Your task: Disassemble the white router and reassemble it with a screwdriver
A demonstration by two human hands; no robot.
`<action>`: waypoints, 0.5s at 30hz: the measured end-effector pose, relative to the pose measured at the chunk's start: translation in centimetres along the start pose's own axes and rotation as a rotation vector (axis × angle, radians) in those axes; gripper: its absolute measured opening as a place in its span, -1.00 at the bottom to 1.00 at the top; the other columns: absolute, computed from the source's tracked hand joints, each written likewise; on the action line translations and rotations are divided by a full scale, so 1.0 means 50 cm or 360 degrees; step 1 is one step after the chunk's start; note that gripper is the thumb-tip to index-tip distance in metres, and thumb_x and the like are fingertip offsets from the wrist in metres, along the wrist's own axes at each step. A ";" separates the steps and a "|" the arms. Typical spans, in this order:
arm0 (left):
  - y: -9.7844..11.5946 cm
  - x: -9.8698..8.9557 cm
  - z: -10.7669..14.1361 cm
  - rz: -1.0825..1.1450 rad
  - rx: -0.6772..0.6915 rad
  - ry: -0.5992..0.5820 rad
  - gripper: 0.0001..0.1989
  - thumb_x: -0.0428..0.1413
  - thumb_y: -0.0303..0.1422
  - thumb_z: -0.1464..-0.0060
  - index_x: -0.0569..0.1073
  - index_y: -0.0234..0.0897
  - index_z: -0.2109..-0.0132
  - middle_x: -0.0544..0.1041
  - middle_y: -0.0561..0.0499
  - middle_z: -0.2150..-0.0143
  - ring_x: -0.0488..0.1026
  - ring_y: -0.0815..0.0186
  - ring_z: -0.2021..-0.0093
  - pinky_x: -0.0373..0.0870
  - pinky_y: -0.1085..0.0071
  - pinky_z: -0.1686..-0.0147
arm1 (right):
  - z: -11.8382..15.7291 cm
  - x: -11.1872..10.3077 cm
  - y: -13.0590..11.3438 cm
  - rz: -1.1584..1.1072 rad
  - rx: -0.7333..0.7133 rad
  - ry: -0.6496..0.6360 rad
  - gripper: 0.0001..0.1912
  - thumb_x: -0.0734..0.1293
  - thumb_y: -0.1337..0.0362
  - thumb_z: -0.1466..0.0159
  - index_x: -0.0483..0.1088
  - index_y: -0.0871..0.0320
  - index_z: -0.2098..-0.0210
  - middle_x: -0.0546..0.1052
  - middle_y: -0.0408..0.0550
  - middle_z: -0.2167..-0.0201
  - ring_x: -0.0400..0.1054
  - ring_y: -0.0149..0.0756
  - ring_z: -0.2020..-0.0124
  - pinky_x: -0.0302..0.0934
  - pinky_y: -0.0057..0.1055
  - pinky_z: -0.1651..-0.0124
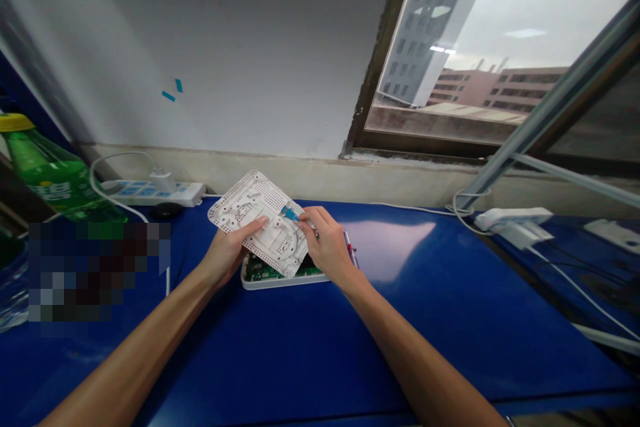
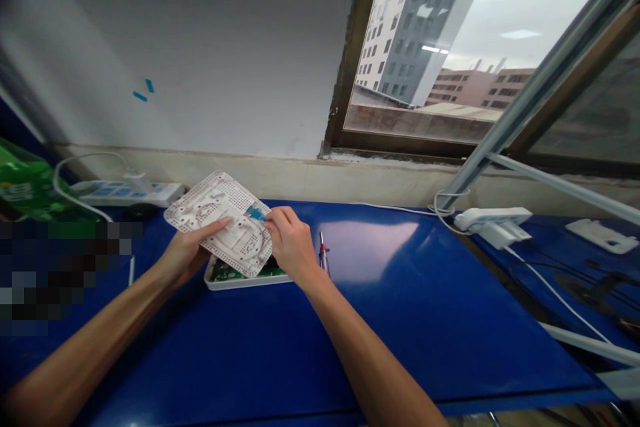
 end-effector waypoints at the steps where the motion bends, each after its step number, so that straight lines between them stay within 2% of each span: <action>1: 0.000 0.002 0.001 -0.0005 -0.0009 0.0003 -0.36 0.38 -0.42 0.02 0.45 -0.28 -0.22 0.65 -0.12 0.00 0.60 0.04 -0.02 0.57 0.23 -0.03 | -0.001 0.000 0.000 0.0006 0.0014 -0.0004 -0.87 0.24 0.35 -0.42 0.43 0.09 0.20 0.52 -0.03 0.16 0.47 -0.24 0.16 0.33 -0.38 0.09; 6: 0.004 0.007 0.005 -0.0021 0.0018 0.0013 -0.36 0.39 -0.41 0.03 0.45 -0.27 -0.22 0.66 -0.11 0.02 0.60 0.05 -0.02 0.56 0.25 -0.02 | -0.002 0.004 0.005 -0.0038 0.0033 0.0016 -0.88 0.24 0.36 -0.41 0.43 0.09 0.19 0.52 -0.03 0.14 0.46 -0.23 0.14 0.32 -0.37 0.06; 11: 0.004 0.006 0.002 -0.0029 -0.0004 0.0021 -0.38 0.39 -0.41 0.04 0.47 -0.28 -0.20 0.65 -0.13 0.00 0.61 0.04 0.01 0.59 0.29 0.07 | 0.000 0.007 0.011 -0.0103 0.0037 0.0037 -0.88 0.25 0.33 -0.41 0.43 0.08 0.18 0.52 -0.01 0.13 0.46 -0.21 0.10 0.33 -0.32 0.02; 14: 0.009 0.003 0.000 0.0001 -0.0069 -0.0004 -0.44 0.37 -0.42 0.03 0.50 -0.31 -0.15 0.65 -0.15 -0.01 0.61 0.03 0.01 0.58 0.27 0.04 | -0.006 0.006 0.016 -0.0239 0.0126 0.0041 -0.93 0.30 0.30 -0.36 0.43 0.08 0.17 0.54 -0.03 0.16 0.46 -0.20 0.10 0.34 -0.29 0.01; 15: 0.012 0.001 0.000 0.0022 -0.0099 -0.0018 -0.47 0.36 -0.40 0.02 0.51 -0.32 -0.13 0.65 -0.16 -0.01 0.61 0.02 0.00 0.58 0.24 0.03 | -0.009 0.005 0.018 -0.0339 0.0183 0.0039 -0.88 0.33 0.29 -0.34 0.42 0.07 0.11 0.54 -0.04 0.15 0.47 -0.21 0.11 0.35 -0.28 0.01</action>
Point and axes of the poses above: each hand's wrist, its own z-axis away from the middle knuckle, its own x-axis out of the palm, y = z × x, the point moved 4 cm from there along -z, towards the middle knuckle
